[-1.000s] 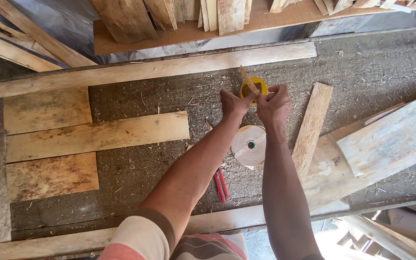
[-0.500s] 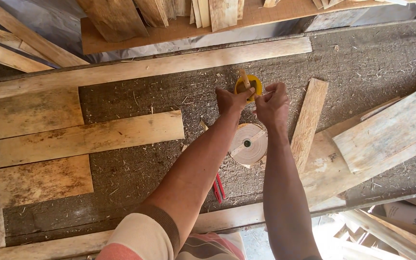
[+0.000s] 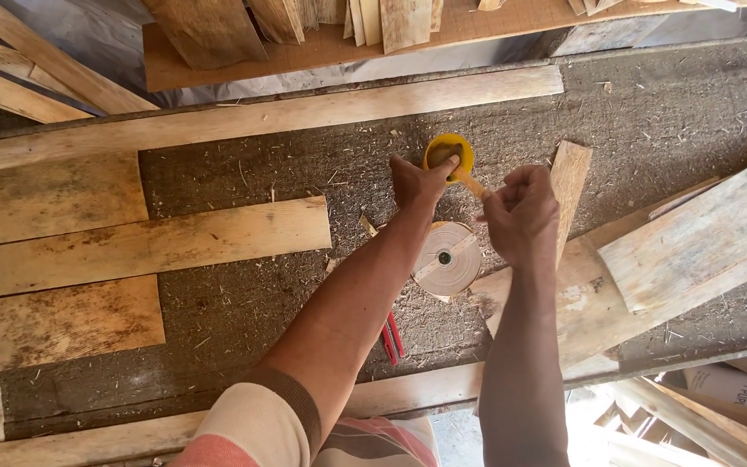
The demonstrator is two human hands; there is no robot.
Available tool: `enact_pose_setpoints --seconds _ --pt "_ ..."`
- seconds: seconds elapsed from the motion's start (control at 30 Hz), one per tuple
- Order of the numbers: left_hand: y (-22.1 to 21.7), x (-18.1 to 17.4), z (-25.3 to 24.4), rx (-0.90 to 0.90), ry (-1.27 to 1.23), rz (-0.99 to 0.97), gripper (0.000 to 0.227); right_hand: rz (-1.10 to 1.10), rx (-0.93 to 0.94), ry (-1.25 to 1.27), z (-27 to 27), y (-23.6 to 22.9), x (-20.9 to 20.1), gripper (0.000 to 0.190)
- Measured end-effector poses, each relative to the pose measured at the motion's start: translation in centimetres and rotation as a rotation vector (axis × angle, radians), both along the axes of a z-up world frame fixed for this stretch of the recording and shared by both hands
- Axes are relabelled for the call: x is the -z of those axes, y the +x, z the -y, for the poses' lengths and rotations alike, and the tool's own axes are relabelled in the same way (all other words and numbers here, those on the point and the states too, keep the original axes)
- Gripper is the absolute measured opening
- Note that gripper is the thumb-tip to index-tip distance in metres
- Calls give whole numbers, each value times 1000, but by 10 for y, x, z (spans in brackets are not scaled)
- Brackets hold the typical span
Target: Fitting and cutting wooden planks on a workbench to assemble a structure.
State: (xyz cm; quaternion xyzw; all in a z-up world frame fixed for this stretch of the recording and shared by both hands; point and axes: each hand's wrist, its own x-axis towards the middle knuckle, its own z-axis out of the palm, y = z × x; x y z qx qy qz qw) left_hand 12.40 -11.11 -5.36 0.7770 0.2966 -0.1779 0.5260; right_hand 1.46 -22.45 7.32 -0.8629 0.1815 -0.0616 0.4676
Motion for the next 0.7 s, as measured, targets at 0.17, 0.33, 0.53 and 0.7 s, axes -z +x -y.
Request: enact_pose_setpoints --seconds 0.17,0.33,0.53,0.7 --pt "-11 -14 -6 -36 -67 53 125 284 -144 -85 13 -3 -26 21" --pt "-25 -21 -15 -182 -24 359 95 457 -266 108 19 16 -24 24" --pt "-12 -51 -38 47 -818 435 80 264 -286 696 24 33 13 33" --pt "9 -32 -44 -15 -1063 306 43 28 -155 759 26 38 28 36"
